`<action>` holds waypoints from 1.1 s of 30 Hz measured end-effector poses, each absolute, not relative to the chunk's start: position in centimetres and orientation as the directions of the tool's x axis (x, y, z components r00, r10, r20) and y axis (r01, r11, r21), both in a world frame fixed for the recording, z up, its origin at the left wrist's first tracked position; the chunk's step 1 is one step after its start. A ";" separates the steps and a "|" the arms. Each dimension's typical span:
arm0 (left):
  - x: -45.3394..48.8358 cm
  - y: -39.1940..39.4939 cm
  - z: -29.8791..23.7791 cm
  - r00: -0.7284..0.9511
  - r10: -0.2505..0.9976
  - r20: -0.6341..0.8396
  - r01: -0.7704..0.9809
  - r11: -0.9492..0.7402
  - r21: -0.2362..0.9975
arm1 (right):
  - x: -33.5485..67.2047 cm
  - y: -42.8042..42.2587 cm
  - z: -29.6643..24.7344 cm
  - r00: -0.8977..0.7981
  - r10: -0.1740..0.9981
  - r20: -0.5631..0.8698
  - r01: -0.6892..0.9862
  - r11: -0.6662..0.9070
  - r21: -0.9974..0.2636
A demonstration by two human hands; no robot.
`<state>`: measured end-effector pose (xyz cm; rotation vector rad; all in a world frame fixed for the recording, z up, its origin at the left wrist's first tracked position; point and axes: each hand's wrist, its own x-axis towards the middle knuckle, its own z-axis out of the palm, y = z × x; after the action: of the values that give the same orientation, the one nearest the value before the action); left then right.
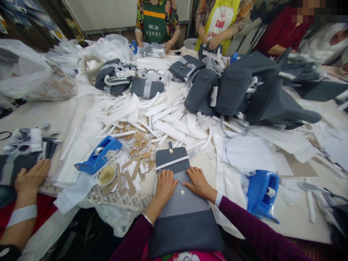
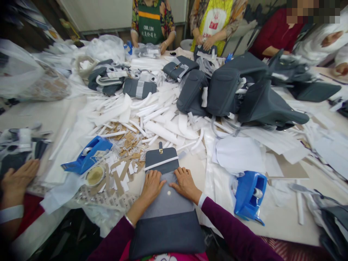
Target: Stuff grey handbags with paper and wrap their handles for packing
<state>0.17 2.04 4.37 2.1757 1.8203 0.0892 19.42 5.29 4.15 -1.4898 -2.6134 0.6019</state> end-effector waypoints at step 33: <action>-3.6 4.5 3.0 0.207 0.769 -0.605 0.895 0.101 0.435 | 23.4 8.9 3.0 -0.629 0.684 -0.370 0.315 -0.212 -0.925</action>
<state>-3.64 4.52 2.97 1.6838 1.5798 -0.1984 23.40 8.89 3.04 -1.1786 -1.7693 1.9166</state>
